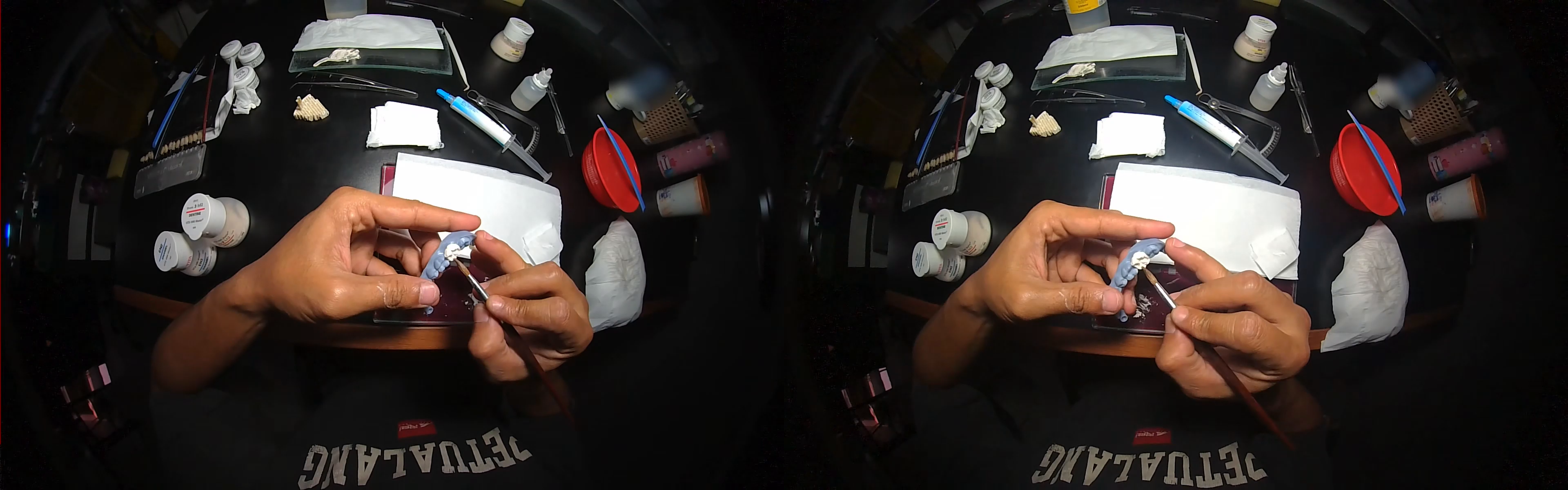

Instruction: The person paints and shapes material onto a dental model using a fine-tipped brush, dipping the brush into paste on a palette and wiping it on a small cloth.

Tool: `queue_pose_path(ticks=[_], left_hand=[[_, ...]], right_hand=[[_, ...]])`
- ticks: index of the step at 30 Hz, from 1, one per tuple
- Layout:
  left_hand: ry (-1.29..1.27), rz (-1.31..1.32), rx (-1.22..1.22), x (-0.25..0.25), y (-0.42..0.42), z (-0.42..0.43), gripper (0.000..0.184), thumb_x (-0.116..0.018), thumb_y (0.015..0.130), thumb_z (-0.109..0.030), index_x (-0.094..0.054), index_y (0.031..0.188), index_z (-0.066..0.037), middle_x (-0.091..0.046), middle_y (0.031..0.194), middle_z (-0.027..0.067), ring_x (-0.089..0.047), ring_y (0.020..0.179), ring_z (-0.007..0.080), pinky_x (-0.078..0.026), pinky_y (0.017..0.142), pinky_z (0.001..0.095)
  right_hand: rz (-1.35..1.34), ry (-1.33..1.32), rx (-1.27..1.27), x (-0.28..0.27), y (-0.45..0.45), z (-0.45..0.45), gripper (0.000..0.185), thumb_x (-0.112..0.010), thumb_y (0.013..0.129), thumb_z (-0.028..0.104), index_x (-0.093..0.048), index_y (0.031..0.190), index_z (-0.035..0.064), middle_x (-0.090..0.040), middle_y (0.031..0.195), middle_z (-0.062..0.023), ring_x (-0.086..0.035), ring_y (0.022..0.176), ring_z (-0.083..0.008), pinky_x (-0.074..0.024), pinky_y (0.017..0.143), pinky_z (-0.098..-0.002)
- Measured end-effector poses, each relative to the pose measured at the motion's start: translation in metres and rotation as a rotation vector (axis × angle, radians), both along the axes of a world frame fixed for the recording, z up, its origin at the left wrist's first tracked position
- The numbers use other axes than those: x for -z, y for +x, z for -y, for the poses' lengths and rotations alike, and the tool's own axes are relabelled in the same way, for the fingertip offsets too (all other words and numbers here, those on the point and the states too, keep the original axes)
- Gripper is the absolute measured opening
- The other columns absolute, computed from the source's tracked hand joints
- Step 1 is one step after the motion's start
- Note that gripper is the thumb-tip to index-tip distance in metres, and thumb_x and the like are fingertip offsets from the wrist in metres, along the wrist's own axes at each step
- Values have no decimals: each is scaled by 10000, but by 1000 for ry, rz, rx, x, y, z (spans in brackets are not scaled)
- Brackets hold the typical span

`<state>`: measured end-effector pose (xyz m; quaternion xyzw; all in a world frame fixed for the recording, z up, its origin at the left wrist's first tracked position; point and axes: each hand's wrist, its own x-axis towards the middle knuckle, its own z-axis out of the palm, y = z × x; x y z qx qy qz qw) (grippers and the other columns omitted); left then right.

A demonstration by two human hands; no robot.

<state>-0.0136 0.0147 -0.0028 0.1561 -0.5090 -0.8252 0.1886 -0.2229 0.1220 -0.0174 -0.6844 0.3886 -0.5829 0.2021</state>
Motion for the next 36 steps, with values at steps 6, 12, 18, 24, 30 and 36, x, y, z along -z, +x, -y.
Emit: queue_pose_path(ticks=[6, 12, 18, 24, 30, 36], left_hand=[[-4, 19, 2, 0, 1, 0, 630, -673, 869, 138, -455, 1460, 102, -708, 1074, 201, -722, 979, 172, -604, 894, 268], [-2, 19, -4, -1, 0, -1, 627, -671, 869, 140, -460, 1457, 101, -705, 1086, 201, -722, 978, 171, -605, 886, 261], [-1, 25, -4, -1, 1, -1, 620, -673, 870, 136, -464, 1453, 105, -695, 1100, 191, -720, 978, 170, -605, 883, 264], [-34, 0, 7, 4, 1, 1, 592, -677, 879, 103, -482, 1438, 115, -642, 1102, 144, -710, 956, 167, -598, 879, 267], [-36, 13, 7, 5, 1, 2, 587, -680, 883, 88, -486, 1437, 113, -622, 1083, 120, -703, 942, 163, -592, 864, 258], [-48, 11, 4, 5, 0, 2, 591, -686, 883, 85, -487, 1438, 111, -634, 1103, 121, -702, 946, 159, -589, 862, 253]], right_hand=[[-3, 11, 20, 0, 1, 0, 226, -705, 769, -110, -634, 925, 36, -642, 834, -142, -721, 834, -247, -574, 982, -581], [-11, 10, 21, 0, 1, 0, 225, -705, 768, -109, -633, 926, 34, -647, 837, -145, -727, 851, -262, -578, 980, -572], [26, -22, 25, 0, 2, 2, 204, -713, 752, -121, -666, 906, 4, -663, 826, -147, -712, 779, -202, -594, 949, -569], [89, -28, 23, 0, 2, 1, 205, -709, 729, -143, -676, 887, -16, -661, 801, -148, -698, 728, -174, -606, 923, -572], [65, -29, 29, 0, 3, 2, 200, -715, 727, -141, -682, 883, -20, -664, 793, -151, -700, 727, -179, -608, 920, -571], [8, 11, 22, 0, 1, -1, 230, -714, 764, -112, -646, 933, 28, -653, 828, -138, -718, 810, -233, -576, 978, -580]])
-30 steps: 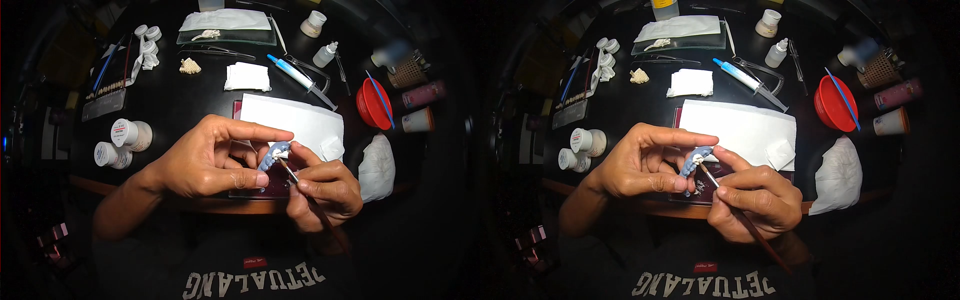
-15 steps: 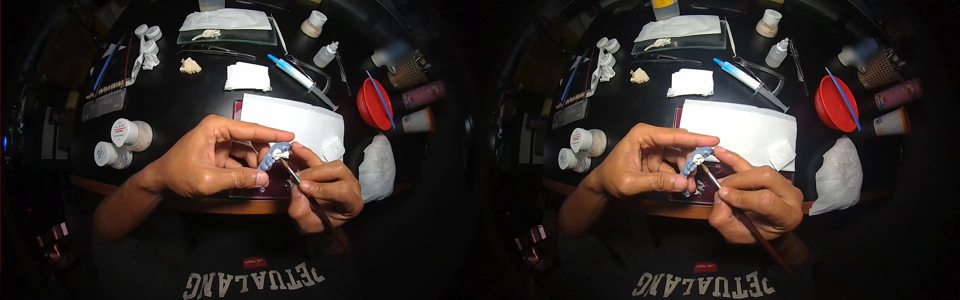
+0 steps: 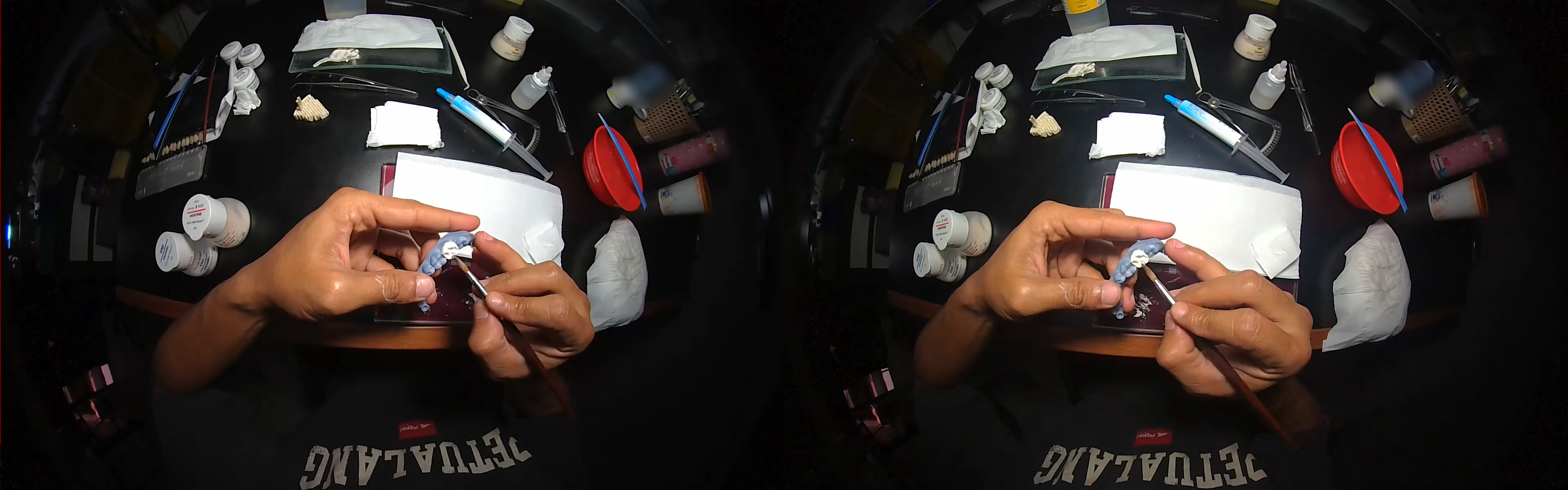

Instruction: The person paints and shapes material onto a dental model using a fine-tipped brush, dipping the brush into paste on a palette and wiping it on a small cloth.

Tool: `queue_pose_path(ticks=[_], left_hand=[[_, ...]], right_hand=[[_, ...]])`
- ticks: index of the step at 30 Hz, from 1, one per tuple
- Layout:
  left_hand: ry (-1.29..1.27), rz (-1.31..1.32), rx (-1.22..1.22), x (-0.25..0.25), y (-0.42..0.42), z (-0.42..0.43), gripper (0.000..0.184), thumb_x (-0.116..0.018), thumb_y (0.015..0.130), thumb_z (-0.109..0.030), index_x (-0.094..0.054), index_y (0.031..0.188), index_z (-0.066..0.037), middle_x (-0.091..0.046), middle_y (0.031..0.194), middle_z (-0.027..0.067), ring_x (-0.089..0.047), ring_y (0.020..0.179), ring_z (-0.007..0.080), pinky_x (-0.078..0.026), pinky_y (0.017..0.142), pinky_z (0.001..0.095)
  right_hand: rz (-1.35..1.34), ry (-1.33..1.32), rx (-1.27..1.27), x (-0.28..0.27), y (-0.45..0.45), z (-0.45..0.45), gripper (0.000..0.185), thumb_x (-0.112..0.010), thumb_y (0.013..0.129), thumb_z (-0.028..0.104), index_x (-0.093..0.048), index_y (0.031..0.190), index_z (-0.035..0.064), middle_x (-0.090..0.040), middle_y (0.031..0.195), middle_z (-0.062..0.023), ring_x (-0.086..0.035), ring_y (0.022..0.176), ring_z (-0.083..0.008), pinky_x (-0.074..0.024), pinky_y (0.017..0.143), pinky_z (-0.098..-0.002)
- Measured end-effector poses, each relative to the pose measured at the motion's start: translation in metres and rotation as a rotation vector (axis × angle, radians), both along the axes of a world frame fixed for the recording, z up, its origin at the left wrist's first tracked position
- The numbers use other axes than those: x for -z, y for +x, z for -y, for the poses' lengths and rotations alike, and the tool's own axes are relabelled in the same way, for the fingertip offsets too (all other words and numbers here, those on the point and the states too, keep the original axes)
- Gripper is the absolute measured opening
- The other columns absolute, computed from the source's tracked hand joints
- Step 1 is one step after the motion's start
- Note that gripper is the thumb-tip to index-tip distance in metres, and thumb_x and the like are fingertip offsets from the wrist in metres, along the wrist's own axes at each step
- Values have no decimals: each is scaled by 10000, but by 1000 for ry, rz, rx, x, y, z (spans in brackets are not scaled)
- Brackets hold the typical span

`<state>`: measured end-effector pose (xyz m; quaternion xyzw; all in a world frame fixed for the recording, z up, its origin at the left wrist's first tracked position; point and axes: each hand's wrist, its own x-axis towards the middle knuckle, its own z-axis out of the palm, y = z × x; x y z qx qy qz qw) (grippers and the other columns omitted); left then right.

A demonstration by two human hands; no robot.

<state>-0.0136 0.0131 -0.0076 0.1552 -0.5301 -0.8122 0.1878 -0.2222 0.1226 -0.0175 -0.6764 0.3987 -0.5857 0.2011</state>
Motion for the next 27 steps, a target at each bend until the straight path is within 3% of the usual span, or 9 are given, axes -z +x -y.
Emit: queue_pose_path(ticks=[13, 16, 27], left_hand=[[34, -17, 3, 0, 1, -1, 592, -697, 887, 74, -480, 1436, 120, -634, 1084, 117, -700, 958, 153, -587, 878, 247], [42, -36, -16, 1, 0, -3, 583, -740, 887, 48, -543, 1436, 31, -615, 958, 19, -570, 832, 46, -502, 745, 188], [54, -47, -15, 0, -1, -3, 574, -738, 894, 42, -540, 1432, 46, -639, 983, 38, -584, 852, 52, -507, 759, 197]], right_hand=[[-9, 9, 13, 1, 0, -1, 230, -722, 776, -112, -649, 941, 31, -669, 845, -148, -743, 882, -295, -584, 971, -559], [0, 0, -5, 0, 0, -1, 224, -723, 782, -106, -648, 944, 29, -668, 848, -150, -744, 890, -301, -583, 973, -561], [-21, -1, -8, 0, -1, -1, 232, -706, 774, -114, -644, 946, 30, -663, 846, -154, -736, 859, -272, -573, 987, -567]])
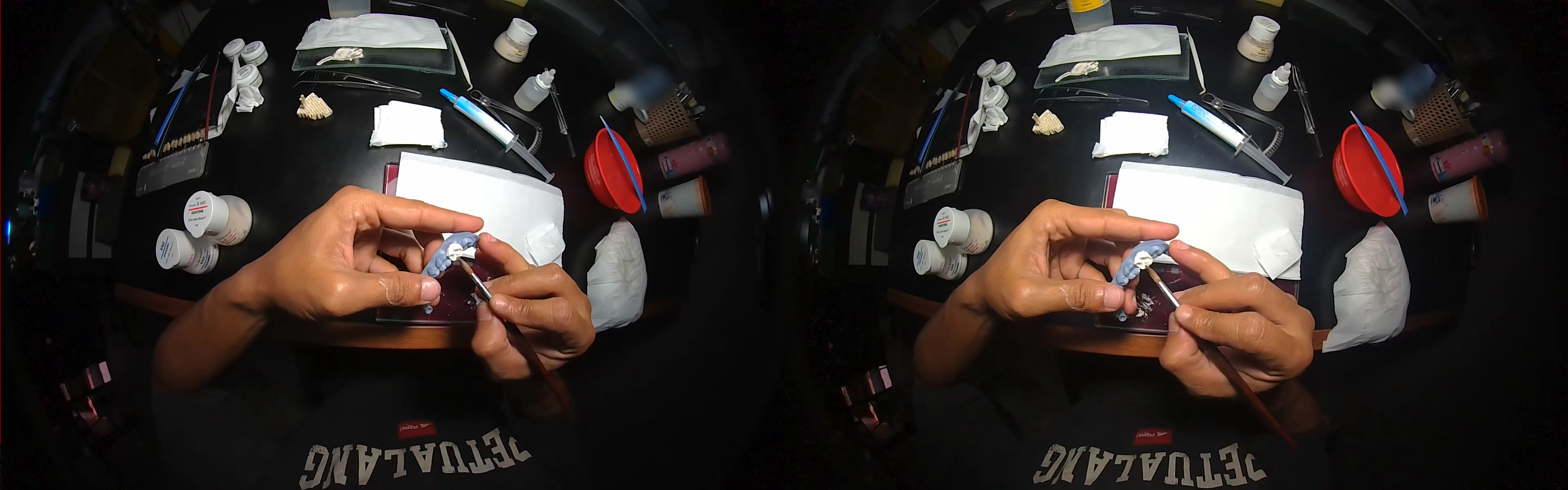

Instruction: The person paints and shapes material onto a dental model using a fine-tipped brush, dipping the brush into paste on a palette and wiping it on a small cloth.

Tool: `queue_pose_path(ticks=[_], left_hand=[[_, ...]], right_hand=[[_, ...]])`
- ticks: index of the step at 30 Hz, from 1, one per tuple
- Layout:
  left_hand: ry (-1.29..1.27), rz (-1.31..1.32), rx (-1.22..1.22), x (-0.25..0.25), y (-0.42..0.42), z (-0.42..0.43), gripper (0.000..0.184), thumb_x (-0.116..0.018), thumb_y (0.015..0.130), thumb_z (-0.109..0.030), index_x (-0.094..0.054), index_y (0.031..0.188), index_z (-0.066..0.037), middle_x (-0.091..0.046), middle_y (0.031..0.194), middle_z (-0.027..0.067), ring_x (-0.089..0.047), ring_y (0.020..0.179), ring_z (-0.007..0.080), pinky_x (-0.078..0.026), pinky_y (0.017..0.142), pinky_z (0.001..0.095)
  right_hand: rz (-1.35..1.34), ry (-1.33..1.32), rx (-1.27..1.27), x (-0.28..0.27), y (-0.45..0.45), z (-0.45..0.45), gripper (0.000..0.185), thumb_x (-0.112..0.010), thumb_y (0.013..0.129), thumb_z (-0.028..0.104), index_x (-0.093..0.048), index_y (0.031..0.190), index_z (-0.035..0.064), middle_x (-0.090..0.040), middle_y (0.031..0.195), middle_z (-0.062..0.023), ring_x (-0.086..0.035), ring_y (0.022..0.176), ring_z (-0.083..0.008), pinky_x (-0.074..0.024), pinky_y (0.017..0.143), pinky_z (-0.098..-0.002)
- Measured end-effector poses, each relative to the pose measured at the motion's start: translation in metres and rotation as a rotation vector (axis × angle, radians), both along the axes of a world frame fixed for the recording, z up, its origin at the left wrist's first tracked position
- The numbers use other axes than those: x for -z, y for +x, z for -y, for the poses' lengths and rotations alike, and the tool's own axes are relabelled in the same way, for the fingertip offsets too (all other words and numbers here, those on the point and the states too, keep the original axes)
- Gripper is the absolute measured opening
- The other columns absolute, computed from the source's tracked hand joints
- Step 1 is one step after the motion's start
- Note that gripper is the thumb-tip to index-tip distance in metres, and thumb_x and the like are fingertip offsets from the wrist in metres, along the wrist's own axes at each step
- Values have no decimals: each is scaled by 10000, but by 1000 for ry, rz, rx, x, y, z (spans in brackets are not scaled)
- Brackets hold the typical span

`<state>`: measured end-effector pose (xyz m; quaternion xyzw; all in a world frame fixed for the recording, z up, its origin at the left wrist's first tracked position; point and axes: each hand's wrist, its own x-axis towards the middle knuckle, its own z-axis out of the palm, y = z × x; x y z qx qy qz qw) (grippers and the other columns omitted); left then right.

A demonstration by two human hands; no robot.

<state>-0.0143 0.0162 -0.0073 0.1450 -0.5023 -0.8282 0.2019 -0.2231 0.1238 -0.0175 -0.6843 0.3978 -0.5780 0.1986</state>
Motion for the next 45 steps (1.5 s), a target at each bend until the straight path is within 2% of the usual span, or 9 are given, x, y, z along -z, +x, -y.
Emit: queue_pose_path(ticks=[1, 4, 7, 10, 19, 40, 45], left_hand=[[4, -1, 0, -1, 0, 0, 572, -738, 894, 41, -540, 1430, 48, -642, 987, 42, -587, 855, 54, -509, 761, 199], [2, 2, 20, 0, 1, 2, 598, -694, 886, 82, -467, 1437, 129, -651, 1129, 148, -707, 983, 168, -592, 900, 265], [1, 8, 17, 0, 1, 2, 600, -691, 887, 83, -461, 1440, 133, -651, 1165, 166, -703, 995, 169, -592, 902, 267], [-17, 24, 23, -2, 1, 2, 603, -689, 886, 87, -457, 1441, 135, -650, 1193, 180, -700, 1004, 166, -591, 904, 268], [-13, 32, 17, -3, 1, 2, 610, -688, 876, 102, -459, 1439, 136, -660, 1186, 185, -701, 993, 160, -590, 905, 266], [3, 47, 21, -3, 2, 2, 604, -688, 882, 108, -463, 1442, 125, -662, 1154, 171, -710, 999, 166, -597, 908, 262], [4, 50, 15, -2, 2, 1, 602, -694, 881, 100, -469, 1438, 125, -662, 1141, 163, -709, 985, 162, -596, 896, 260]], right_hand=[[0, -2, 4, 0, 1, 0, 234, -702, 772, -116, -644, 945, 31, -661, 844, -152, -733, 853, -266, -570, 990, -570], [86, -43, 17, 2, 4, 3, 185, -729, 734, -123, -697, 880, -13, -680, 809, -145, -705, 745, -179, -598, 935, -574], [71, -40, 7, 1, 3, 4, 183, -728, 736, -121, -696, 880, -13, -681, 809, -146, -706, 744, -180, -598, 934, -574], [-8, 8, -16, -1, 0, 0, 235, -701, 775, -110, -639, 952, 33, -646, 852, -144, -729, 861, -266, -559, 1004, -579], [-14, 4, -10, 0, 0, 1, 229, -715, 787, -94, -635, 956, 39, -648, 852, -148, -733, 872, -288, -565, 997, -572], [-2, -16, -13, 1, 0, 2, 220, -699, 788, -106, -643, 951, 31, -652, 833, -147, -706, 795, -209, -578, 976, -573], [47, -42, 2, 2, 1, 4, 196, -718, 765, -111, -670, 922, -2, -659, 827, -149, -710, 772, -197, -599, 939, -563]])
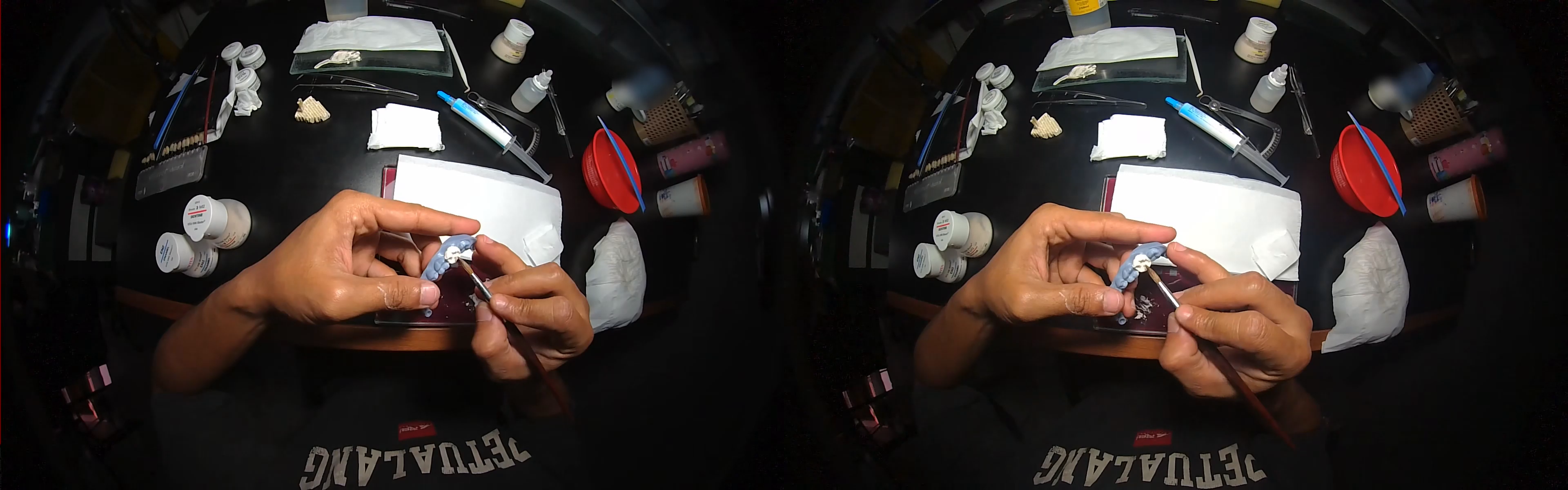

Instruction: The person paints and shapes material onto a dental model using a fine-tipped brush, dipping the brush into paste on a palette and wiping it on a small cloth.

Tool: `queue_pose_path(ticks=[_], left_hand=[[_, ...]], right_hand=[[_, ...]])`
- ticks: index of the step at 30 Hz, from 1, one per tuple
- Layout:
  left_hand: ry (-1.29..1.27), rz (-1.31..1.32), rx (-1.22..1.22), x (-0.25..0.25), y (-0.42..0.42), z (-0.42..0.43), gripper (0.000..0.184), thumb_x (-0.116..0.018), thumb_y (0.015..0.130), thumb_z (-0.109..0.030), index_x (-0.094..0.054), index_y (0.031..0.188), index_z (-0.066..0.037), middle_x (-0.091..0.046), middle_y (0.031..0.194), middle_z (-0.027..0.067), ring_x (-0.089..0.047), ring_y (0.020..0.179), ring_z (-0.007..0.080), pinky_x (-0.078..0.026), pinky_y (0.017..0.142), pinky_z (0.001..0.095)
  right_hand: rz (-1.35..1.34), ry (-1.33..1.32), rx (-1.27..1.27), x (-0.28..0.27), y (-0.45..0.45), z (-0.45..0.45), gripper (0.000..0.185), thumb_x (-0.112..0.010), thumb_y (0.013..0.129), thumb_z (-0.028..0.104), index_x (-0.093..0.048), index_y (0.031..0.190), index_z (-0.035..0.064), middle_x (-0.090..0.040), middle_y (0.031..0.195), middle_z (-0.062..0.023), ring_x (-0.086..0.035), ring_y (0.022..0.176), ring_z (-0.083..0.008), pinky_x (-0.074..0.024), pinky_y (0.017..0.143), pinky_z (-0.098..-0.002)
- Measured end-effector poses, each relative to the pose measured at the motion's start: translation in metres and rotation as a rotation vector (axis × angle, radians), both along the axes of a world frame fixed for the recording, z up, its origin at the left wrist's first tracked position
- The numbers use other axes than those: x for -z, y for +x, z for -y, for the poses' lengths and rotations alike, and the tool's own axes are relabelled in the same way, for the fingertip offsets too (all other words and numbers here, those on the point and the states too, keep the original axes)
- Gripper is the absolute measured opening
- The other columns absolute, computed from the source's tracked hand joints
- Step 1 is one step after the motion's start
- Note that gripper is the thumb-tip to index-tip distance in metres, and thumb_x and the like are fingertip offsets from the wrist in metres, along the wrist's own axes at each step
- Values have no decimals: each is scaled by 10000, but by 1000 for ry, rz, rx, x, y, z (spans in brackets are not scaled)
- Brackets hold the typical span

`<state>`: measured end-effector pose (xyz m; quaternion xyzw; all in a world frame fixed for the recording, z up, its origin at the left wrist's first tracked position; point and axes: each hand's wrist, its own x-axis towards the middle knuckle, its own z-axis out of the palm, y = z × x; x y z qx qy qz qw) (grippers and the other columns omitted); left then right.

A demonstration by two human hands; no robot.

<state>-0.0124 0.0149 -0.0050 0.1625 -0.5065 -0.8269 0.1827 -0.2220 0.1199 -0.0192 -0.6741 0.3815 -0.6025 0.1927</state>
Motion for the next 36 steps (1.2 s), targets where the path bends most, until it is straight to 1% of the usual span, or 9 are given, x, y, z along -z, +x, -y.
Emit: queue_pose_path(ticks=[1, 7, 13, 19, 25, 28, 31, 34, 36], left_hand=[[-7, 5, 1, 0, 0, 0, 602, -696, 880, 97, -471, 1437, 125, -662, 1137, 162, -709, 982, 161, -595, 894, 260], [19, -32, 5, 0, -2, 0, 597, -692, 879, 87, -474, 1433, 131, -654, 1161, 170, -707, 961, 174, -591, 871, 281], [8, -34, 0, 4, -1, 1, 581, -682, 885, 74, -481, 1427, 134, -647, 1191, 195, -709, 934, 187, -594, 844, 288], [69, -18, 10, 1, 1, 2, 562, -679, 899, 41, -488, 1420, 137, -650, 1182, 206, -714, 892, 199, -604, 802, 295], [81, -11, -5, -1, 0, 1, 564, -680, 896, 40, -490, 1418, 136, -651, 1176, 208, -712, 886, 195, -605, 791, 294], [29, -20, 2, 0, 0, 2, 568, -679, 890, 51, -490, 1418, 137, -648, 1173, 204, -710, 896, 192, -604, 798, 291], [40, -44, -1, -2, -1, 1, 534, -720, 909, 2, -532, 1396, 113, -679, 1111, 125, -647, 957, 108, -558, 888, 266], [28, -42, -10, -2, -2, 0, 537, -719, 904, 24, -533, 1402, 103, -677, 1123, 122, -642, 946, 101, -555, 879, 260], [5, -37, -6, 0, -2, 0, 561, -692, 892, 57, -501, 1414, 126, -654, 1169, 167, -681, 941, 155, -582, 864, 279]], right_hand=[[17, -8, 9, 0, 0, 1, 191, -731, 753, -113, -686, 910, -14, -664, 821, -147, -715, 763, -195, -610, 922, -558], [106, 16, 30, 3, 2, -1, 165, -708, 758, -110, -657, 892, -29, -654, 808, -168, -706, 738, -198, -633, 875, -546], [89, 11, 15, 2, 2, 1, 153, -708, 762, -106, -663, 891, -37, -655, 800, -173, -707, 734, -199, -633, 867, -551], [75, 12, 9, 2, 1, 1, 143, -719, 765, -100, -670, 886, -40, -659, 803, -171, -710, 739, -200, -631, 872, -549], [51, 4, 11, 0, 1, 2, 152, -719, 758, -104, -671, 884, -36, -663, 790, -169, -714, 743, -207, -627, 884, -550], [44, -1, 1, 1, 1, 2, 162, -718, 746, -112, -673, 879, -32, -668, 784, -165, -718, 735, -211, -621, 893, -554], [51, 13, 3, -2, 2, 1, 174, -717, 735, -120, -679, 877, -28, -672, 782, -162, -720, 725, -212, -615, 904, -558], [59, 12, 7, 0, 2, 0, 183, -720, 728, -124, -686, 879, -26, -675, 787, -162, -722, 723, -211, -609, 913, -561], [52, 8, 10, 0, 2, 0, 185, -726, 732, -122, -690, 886, -26, -676, 788, -162, -722, 726, -209, -607, 915, -564]])
